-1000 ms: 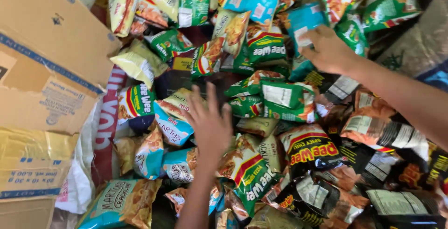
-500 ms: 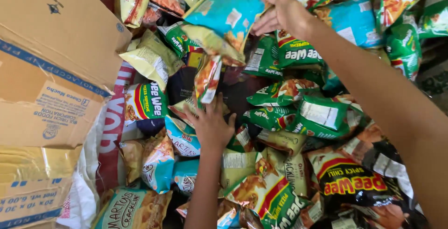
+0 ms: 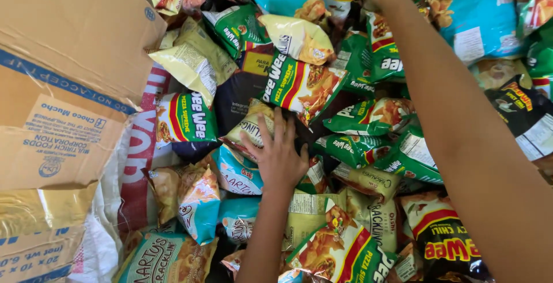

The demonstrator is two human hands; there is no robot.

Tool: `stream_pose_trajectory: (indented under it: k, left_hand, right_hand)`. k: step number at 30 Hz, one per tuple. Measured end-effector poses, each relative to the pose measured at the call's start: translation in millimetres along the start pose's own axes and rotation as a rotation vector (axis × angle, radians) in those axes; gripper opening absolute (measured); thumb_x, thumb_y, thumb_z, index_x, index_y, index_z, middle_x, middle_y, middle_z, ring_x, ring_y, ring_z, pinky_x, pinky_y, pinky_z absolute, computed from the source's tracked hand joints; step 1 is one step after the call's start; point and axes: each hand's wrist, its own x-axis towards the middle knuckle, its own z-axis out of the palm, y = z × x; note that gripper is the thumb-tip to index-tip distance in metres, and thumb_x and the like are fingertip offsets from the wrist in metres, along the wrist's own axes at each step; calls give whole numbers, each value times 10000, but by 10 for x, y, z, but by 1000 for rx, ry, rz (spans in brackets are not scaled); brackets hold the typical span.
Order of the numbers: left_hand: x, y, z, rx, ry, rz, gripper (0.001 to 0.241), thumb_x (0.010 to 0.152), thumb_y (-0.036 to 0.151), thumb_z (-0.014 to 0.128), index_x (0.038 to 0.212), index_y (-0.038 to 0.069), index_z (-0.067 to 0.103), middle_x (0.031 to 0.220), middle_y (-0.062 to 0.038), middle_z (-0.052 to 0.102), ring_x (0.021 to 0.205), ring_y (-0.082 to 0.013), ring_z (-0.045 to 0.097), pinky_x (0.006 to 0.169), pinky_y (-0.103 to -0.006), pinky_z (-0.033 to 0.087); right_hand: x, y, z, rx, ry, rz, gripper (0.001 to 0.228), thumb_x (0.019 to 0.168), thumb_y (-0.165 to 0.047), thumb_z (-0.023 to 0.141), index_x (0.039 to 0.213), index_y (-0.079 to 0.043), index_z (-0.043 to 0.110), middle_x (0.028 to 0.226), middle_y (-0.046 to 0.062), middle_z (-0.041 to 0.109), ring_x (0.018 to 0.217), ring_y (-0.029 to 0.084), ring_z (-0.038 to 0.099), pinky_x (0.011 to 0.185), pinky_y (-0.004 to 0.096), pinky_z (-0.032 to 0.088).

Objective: The person sorts and packs various snack pouches into bags and containers in a storage area.

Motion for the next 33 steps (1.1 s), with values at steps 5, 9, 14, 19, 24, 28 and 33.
stream_pose_trajectory:
  k: [5,9,14,19,24,28,33]
  left_hand:
    - [-37,29,156,-6,-3,15,746,780,479,676,1437,144,568,1615,-81,360,1510,-359,243,1131,-784,85]
    - [-11,61,242,35,-43,54,770,800,468,653,1459,88,531,1621,-82,352,1530,-325,232,1116,-779,104]
    - [3,43,340,45,-39,81,777,812,462,645,1483,91,521,1612,-78,369,1536,-330,224,1124,-769,119]
    - [-96,47,-249,-7,-198,116,855,750,482,710,1503,124,517,1609,-79,380,1509,-359,220,1125,-757,122]
    - [-823,-473,-510,-510,-125,-26,502,947,226,710,1418,94,597,1443,-237,525,1332,-440,505,1126,-495,416]
    - [-2517,-400,-1454,-539,-207,-73,459,986,265,595,1329,-39,586,1296,-283,600,1185,-454,560,997,-513,451]
    - [-4059,-502,-2706,-398,-215,-216,530,807,349,738,1247,63,670,1163,-241,707,1135,-420,629,1087,-556,405]
  right_hand:
    - [-71,140,64,-47,60,-56,603,797,-557,925,1046,-41,734,948,187,725,853,370,681,772,483,509]
    - [-370,-40,-108,-25,253,-222,526,764,-394,966,1026,-8,723,944,207,723,856,393,672,758,474,523]
    - [-1201,-576,-1003,-16,246,-344,435,821,-299,937,1016,3,693,918,201,695,835,389,656,729,485,505]
    - [-2498,-651,-2748,0,155,-406,292,972,-101,896,1114,63,701,901,149,677,770,321,593,702,406,459]
    - [-3948,-909,-4763,-65,166,70,447,829,-119,978,839,43,562,787,121,490,672,257,446,612,404,344]
    - [-5224,-600,-5744,-29,141,374,431,867,-216,942,858,20,581,830,94,486,672,214,480,638,363,417]
    - [-5848,-788,-6444,-191,190,416,408,742,-335,888,948,-46,688,1125,96,661,984,302,661,826,411,539]
